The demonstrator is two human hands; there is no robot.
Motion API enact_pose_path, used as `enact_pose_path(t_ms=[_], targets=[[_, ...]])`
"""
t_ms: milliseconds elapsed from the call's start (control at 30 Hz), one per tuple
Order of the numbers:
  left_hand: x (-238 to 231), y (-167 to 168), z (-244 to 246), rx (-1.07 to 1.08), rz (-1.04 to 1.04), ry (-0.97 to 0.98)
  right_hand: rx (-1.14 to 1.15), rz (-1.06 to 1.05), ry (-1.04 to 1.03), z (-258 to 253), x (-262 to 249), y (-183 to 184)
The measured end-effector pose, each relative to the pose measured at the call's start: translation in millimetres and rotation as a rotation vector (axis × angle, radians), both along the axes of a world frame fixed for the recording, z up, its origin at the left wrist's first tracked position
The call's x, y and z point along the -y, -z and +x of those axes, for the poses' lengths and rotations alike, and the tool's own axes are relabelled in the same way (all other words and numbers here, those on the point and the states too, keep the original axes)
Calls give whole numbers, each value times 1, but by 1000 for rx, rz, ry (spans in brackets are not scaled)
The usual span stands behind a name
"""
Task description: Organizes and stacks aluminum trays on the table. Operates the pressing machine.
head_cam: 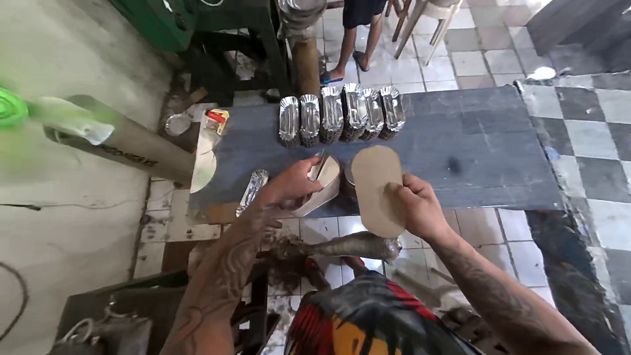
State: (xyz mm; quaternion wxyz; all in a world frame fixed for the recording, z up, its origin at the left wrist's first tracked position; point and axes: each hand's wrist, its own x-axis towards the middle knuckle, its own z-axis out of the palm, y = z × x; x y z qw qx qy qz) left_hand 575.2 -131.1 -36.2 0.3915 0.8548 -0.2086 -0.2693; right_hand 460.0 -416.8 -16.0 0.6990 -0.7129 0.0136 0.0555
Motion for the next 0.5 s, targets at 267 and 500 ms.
enact_pose_path(t_ms=[267, 500], targets=[[30, -58, -127, 66, -568, -640, -50, 329, -90, -11, -19, 5], [54, 14, -175, -131, -1131, -1069, -316, 647, -495, -25, -51, 18]])
